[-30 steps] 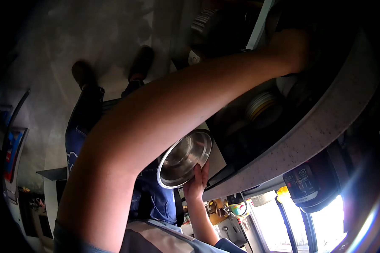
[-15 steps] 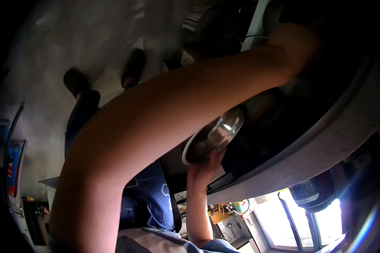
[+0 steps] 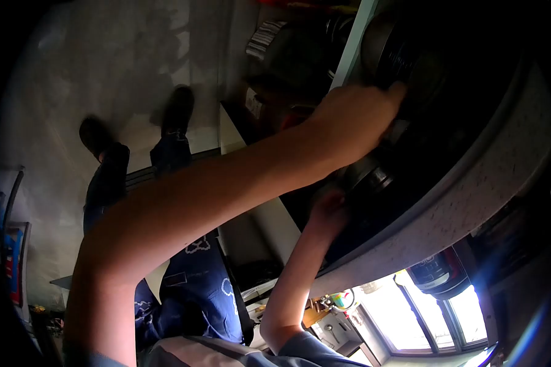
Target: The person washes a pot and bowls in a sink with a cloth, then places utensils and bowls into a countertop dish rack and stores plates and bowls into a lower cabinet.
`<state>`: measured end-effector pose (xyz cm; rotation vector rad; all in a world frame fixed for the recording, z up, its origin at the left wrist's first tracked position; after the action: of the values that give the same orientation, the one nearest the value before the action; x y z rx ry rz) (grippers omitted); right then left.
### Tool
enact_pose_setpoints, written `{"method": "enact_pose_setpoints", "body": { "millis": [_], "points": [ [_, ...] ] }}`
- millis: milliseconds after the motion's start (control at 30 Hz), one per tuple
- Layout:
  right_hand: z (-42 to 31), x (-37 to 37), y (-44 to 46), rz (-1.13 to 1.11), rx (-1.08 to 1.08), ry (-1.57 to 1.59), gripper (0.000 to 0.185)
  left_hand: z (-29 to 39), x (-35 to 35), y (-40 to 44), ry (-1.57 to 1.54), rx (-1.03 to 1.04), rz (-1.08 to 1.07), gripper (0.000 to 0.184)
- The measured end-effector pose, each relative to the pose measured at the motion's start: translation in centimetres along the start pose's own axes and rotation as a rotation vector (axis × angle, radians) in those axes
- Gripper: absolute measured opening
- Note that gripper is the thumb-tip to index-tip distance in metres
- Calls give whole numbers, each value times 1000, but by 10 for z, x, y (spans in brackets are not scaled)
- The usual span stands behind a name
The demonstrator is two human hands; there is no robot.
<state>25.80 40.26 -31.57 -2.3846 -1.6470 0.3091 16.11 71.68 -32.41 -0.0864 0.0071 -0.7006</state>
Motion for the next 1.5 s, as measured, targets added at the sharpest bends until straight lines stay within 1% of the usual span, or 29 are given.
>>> {"method": "enact_pose_setpoints", "body": {
  "millis": [33,67,133,267,367,500,567,867,967,1067,1167,1233,1267,1367,1500],
  "points": [
    [10,-40,48,8,44,77,22,-4,5,-8,15,-3,-25,29],
    [17,-63,82,11,86,158,28,-8,12,-16,38,-16,-59,28],
    [17,-62,101,10,139,247,29,-13,22,-31,34,-6,-98,27],
    [12,-11,87,125,121,289,29,-28,48,-60,64,-37,-185,26],
    [2,21,80,191,98,280,29,-35,52,-72,20,-123,-254,24],
    [-4,45,72,231,93,287,29,-42,47,-83,12,-176,-264,22],
    [-4,49,72,242,95,282,29,-45,44,-86,22,-167,-232,21],
    [0,70,70,256,110,279,30,-52,38,-91,12,-203,-262,18],
    [-4,82,67,221,123,267,30,-52,38,-93,17,-190,-242,18],
    [-11,88,61,130,153,233,30,-52,37,-94,35,-209,-259,18],
    [-18,88,53,56,171,192,30,-54,37,-95,35,-183,-223,21],
    [-16,91,39,136,158,204,31,-53,36,-94,48,-195,-244,21],
    [-17,97,20,271,130,250,30,-53,36,-94,53,-200,-261,21],
    [-11,95,17,252,84,191,32,-52,36,-94,45,-220,-277,21],
    [-5,93,30,276,71,336,34,-52,38,-93,48,-228,-277,23]
  ]
}}
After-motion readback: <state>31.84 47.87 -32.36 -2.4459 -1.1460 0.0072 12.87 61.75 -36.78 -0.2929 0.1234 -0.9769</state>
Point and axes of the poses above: each hand's wrist, its own y-axis towards the middle knuckle, its own x-axis out of the palm, z = x × y, the point moved 3 cm from there along y, towards the middle knuckle, and after that the axes turned 5 degrees about z, right-handed, at the moved point
